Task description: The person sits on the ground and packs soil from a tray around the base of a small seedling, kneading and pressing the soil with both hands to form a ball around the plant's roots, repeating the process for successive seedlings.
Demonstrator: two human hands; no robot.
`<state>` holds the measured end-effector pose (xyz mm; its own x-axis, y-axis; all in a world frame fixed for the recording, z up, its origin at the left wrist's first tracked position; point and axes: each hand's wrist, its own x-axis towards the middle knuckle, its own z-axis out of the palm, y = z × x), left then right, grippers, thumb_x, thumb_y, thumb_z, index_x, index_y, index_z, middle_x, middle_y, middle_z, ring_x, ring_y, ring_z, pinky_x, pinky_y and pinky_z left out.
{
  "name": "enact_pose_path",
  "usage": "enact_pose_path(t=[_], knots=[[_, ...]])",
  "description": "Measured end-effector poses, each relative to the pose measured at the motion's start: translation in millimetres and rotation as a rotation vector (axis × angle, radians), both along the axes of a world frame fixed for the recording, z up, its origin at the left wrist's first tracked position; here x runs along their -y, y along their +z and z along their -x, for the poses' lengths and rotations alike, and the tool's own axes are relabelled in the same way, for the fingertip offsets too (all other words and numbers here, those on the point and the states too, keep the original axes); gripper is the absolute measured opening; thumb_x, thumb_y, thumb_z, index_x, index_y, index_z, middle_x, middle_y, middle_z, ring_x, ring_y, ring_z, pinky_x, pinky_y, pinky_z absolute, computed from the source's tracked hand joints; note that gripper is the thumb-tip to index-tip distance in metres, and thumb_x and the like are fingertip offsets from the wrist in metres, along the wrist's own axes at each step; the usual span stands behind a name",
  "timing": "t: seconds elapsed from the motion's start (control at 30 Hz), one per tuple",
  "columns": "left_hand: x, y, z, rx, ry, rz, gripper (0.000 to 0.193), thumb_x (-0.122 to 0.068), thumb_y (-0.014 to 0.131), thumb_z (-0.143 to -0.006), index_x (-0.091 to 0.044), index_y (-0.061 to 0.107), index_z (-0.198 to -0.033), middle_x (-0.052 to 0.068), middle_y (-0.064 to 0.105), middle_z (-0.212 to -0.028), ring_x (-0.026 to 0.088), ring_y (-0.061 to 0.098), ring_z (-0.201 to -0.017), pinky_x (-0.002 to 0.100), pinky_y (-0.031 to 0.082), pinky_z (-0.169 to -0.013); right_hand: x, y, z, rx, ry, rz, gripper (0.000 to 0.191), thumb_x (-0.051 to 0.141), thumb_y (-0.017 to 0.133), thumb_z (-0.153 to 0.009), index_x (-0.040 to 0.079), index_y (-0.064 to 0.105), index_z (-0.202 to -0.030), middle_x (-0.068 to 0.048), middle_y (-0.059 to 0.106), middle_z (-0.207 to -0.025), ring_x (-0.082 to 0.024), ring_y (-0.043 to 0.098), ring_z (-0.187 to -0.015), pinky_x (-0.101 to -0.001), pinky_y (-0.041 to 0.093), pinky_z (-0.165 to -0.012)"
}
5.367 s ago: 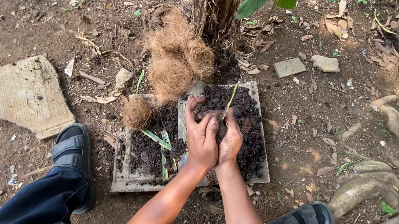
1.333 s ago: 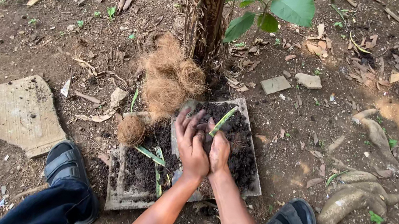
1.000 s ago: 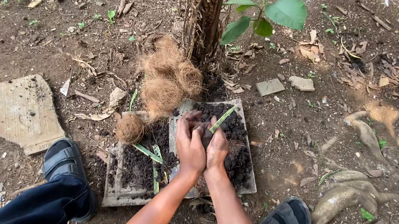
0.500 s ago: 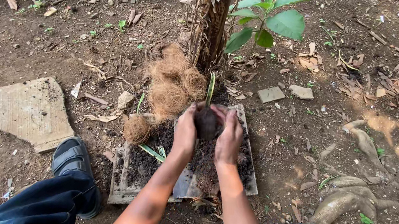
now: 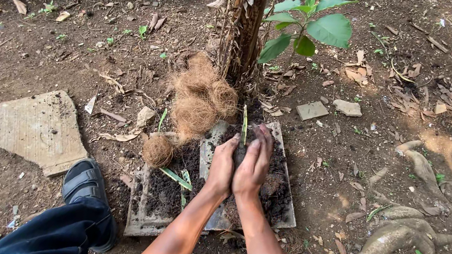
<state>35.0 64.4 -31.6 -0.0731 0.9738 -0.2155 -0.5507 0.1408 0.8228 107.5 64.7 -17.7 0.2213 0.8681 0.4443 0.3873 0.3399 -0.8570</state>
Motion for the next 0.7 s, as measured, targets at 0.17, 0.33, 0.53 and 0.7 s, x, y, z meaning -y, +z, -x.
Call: enact_pose_path(t=[0.17, 0.33, 0.53, 0.7], knots=[[1, -9, 3, -0.121, -0.017, 0.036, 0.035, -0.023, 0.040, -0.107, -0.003, 0.063, -0.089, 0.001, 0.055, -0.070, 0.011, 0.045, -0.060, 0.031, 0.040, -0.055, 1, -9, 3, 0.094, -0.049, -0.017, 0.041, 0.015, 0.037, -0.105, -0.003, 0.065, -0.128, -0.021, 0.059, -0.143, -0.036, 0.054, -0.137, -0.0447, 0.039, -0.119], [3, -7, 1, -0.232, 0.005, 0.028, 0.038, -0.021, 0.041, -0.105, 0.003, 0.066, -0.090, 0.001, 0.060, -0.069, 0.011, 0.047, -0.059, 0.031, 0.040, -0.053, -4, -20, 1, -0.068, 0.037, -0.030, 0.044, 0.016, 0.033, -0.106, -0.005, 0.062, -0.131, -0.022, 0.062, -0.141, -0.034, 0.059, -0.132, -0.0425, 0.045, -0.117], [10, 4, -5, -0.186, 0.075, 0.003, 0.039, -0.021, 0.044, -0.108, 0.008, 0.068, -0.096, 0.005, 0.062, -0.079, 0.012, 0.049, -0.068, 0.031, 0.042, -0.062, -2, -19, -4, -0.431, 0.183, 0.199, 0.052, 0.025, 0.035, -0.105, -0.001, 0.061, -0.142, -0.025, 0.067, -0.127, -0.035, 0.061, -0.107, -0.0416, 0.049, -0.095], [17, 26, -11, -0.388, 0.149, 0.023, 0.045, -0.027, 0.042, -0.105, 0.004, 0.066, -0.128, 0.015, 0.074, -0.118, 0.021, 0.069, -0.107, 0.033, 0.051, -0.098, 1, 1, -7, -0.667, 0.326, 0.356, 0.061, 0.045, 0.037, -0.101, 0.010, 0.045, -0.149, -0.012, 0.053, -0.149, -0.026, 0.054, -0.133, -0.0404, 0.046, -0.113]])
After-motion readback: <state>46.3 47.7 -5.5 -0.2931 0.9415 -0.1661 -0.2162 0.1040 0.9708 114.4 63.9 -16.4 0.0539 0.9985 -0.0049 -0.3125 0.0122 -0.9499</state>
